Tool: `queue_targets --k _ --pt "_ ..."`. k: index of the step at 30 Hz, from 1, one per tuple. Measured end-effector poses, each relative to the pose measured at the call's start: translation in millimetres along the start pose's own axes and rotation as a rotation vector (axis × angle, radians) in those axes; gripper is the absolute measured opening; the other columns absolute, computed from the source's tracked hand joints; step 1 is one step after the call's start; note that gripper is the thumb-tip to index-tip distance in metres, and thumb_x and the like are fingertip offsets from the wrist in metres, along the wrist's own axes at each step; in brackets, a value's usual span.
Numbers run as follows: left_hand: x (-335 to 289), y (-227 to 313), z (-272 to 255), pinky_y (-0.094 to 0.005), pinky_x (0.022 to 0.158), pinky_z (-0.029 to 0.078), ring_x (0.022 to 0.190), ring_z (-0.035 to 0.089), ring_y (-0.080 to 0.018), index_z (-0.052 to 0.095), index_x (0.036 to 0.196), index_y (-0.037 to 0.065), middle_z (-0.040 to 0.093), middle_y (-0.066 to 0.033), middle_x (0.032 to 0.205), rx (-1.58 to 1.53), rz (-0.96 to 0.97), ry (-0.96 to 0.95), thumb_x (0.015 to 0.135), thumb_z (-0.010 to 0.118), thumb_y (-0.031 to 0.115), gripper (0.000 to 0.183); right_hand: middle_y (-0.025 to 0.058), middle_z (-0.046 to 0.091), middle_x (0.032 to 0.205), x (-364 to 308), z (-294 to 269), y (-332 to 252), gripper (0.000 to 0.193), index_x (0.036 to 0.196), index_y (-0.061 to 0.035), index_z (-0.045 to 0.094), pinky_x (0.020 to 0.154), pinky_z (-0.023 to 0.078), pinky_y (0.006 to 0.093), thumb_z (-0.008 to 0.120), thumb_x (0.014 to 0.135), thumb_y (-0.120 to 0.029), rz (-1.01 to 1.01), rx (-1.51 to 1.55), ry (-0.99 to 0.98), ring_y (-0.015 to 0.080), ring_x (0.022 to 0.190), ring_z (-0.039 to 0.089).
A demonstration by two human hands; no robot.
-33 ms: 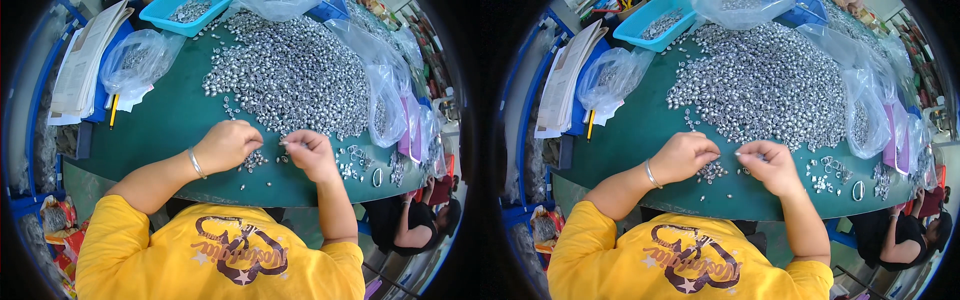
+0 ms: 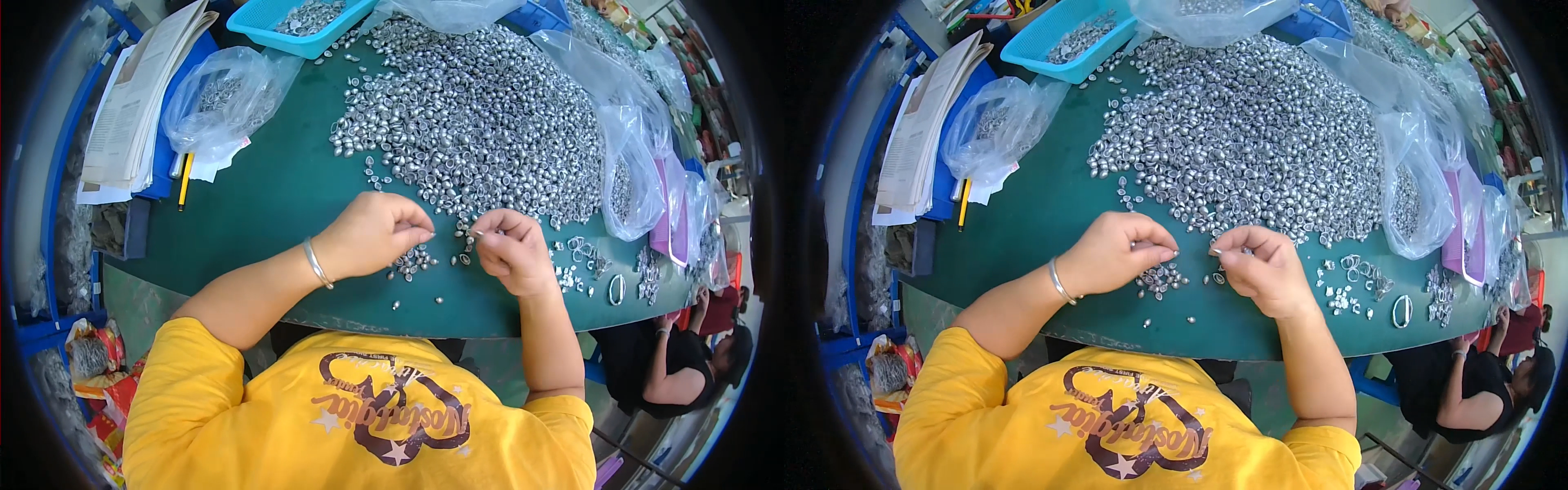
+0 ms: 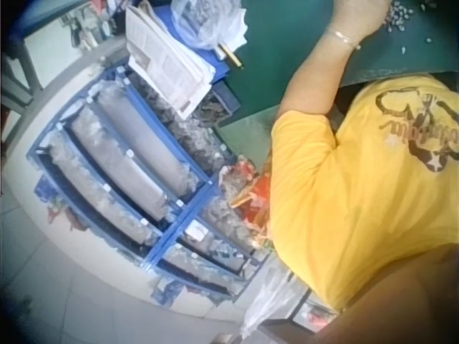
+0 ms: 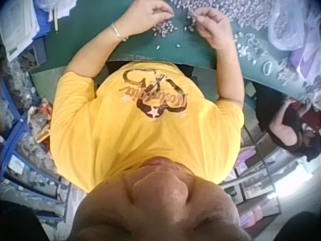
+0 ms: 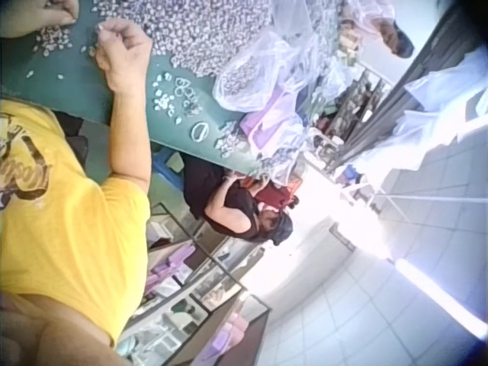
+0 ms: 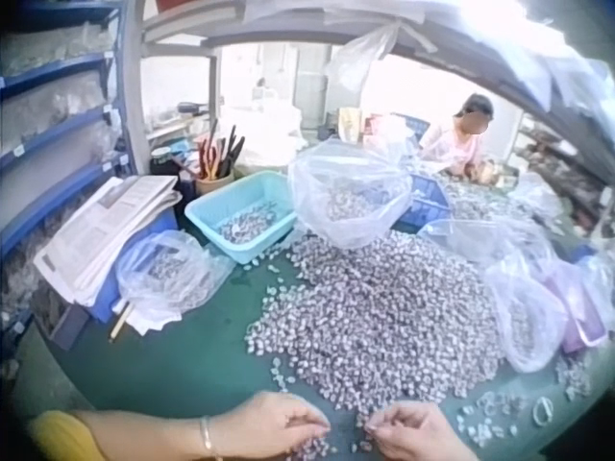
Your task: The person sorts through a large pile of small silver-colored metal components on a green work table, picking them up and checking them before setting some aside.
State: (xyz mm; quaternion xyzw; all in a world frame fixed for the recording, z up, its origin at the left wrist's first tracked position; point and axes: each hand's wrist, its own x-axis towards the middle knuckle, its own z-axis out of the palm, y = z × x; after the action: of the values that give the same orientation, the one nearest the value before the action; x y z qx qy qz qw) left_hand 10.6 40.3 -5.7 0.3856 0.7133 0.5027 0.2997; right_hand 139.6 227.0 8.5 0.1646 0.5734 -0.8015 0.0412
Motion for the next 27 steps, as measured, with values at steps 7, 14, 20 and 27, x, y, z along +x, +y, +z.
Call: queue_targets --k 7,14,20,27 --pt "8 -12 -23 -0.0164 0.037 0.029 0.047 0.040 -0.0059 0.058 0.085 0.001 0.048 -0.0034 0.067 -1.206 -0.336 -0.236 0.083 0.055 0.011 0.010 0.0081 0.059 0.066 -1 28 18 0.010 0.082 -0.0053 0.067 0.052 0.047 0.0308 0.065 0.080 -0.015 -0.495 -1.215 0.005 0.0219 0.058 0.060" --pt "4 2 -13 -0.0196 0.043 0.038 0.053 0.049 -0.0074 0.063 0.080 0.003 0.061 -0.0049 0.074 -0.468 -0.260 -0.115 0.077 0.062 0.009 0.006 0.0057 0.058 0.066 -15 31 21 0.007 0.081 -0.0074 0.064 0.050 0.046 0.0322 0.065 0.079 -0.014 -0.540 -1.457 0.011 0.0205 0.057 0.060" --pt "-12 -8 13 -0.0337 0.056 0.048 0.062 0.058 -0.0246 0.067 0.078 0.007 0.056 -0.0071 0.067 0.466 0.316 0.026 0.073 0.069 0.012 0.007 0.0023 0.061 0.071 -17 -19 17 0.009 0.078 0.0024 0.064 0.052 0.041 0.0235 0.068 0.076 -0.005 -0.027 0.134 -0.079 0.0092 0.059 0.053" --pt "-13 -7 14 -0.0349 0.057 0.048 0.065 0.059 -0.0260 0.064 0.076 0.007 0.055 -0.0073 0.071 0.584 0.258 0.030 0.075 0.067 0.012 0.006 0.0086 0.057 0.065 -19 17 24 0.012 0.083 -0.0067 0.067 0.052 0.047 0.0329 0.071 0.072 -0.009 -0.507 -1.336 0.116 0.0274 0.057 0.057"
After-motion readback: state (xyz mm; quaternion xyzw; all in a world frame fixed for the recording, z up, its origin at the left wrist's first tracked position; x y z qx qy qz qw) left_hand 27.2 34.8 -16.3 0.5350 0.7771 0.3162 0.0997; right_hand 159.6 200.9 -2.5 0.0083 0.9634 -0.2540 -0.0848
